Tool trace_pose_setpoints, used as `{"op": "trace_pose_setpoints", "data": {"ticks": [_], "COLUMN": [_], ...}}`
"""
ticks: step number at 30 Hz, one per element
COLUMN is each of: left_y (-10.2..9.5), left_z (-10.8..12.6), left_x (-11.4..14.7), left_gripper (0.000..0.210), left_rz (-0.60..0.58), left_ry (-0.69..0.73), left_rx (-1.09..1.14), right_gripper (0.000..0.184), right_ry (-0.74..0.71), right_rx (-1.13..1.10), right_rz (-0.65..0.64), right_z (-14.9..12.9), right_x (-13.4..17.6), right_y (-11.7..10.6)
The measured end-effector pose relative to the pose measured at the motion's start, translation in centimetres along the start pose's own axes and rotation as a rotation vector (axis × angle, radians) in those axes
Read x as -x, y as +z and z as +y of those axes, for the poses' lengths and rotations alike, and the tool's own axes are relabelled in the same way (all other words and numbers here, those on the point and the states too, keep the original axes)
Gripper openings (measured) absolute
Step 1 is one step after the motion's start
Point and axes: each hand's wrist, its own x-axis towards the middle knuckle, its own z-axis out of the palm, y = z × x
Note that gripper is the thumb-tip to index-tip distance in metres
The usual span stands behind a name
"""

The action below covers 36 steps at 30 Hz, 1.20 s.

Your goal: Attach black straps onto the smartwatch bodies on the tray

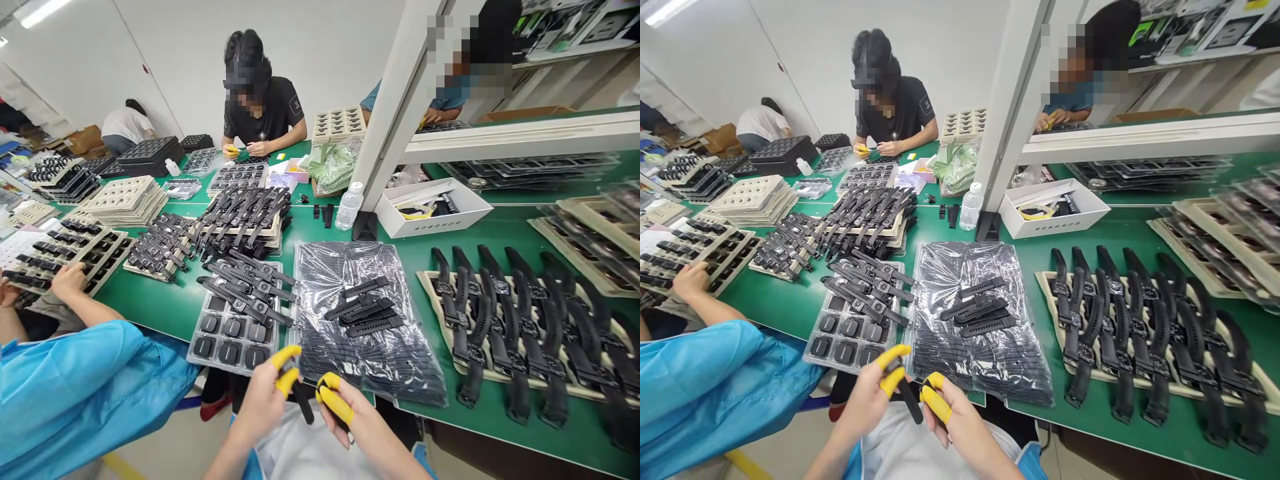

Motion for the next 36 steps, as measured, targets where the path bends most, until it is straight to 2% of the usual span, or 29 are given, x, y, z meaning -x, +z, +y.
{"op": "trace_pose_setpoints", "data": {"ticks": [2,4,7,12,22,27,31,33,36], "left_y": [1.3,2.0,1.9,0.9,1.0,1.4,1.8,1.8,1.2], "left_z": [-0.7,-1.2,-1.2,-0.1,-0.2,-1.8,-3.0,-2.9,-2.0], "left_x": [0.6,1.0,1.1,0.8,1.2,2.0,2.4,2.4,2.4], "left_gripper": [0.048,0.06,0.067,0.061,0.06,0.059,0.066,0.063,0.057], "left_rz": [-0.131,-0.175,-0.214,-0.29,-0.277,-0.202,-0.144,-0.149,-0.217], "left_ry": [0.157,0.255,0.291,0.313,0.365,0.363,0.34,0.359,0.357], "left_rx": [-0.183,-0.302,-0.414,-0.49,-0.537,-0.547,-0.513,-0.496,-0.457], "right_gripper": [0.062,0.061,0.056,0.06,0.063,0.065,0.062,0.062,0.065], "right_ry": [-0.003,0.017,0.062,0.028,-0.005,-0.005,0.009,0.028,0.038], "right_rx": [-0.042,-0.056,-0.062,-0.133,-0.152,-0.274,-0.382,-0.435,-0.461], "right_rz": [0.013,-0.014,-0.078,-0.048,-0.072,0.018,0.02,0.024,0.051], "right_z": [0.1,0.3,0.7,1.4,2.1,2.3,2.2,2.1,2.3], "right_x": [-0.2,-0.2,-0.1,0.0,0.1,-0.3,-0.4,-0.4,-0.6], "right_y": [0.8,1.3,1.5,1.6,1.6,2.4,2.9,3.0,3.1]}}
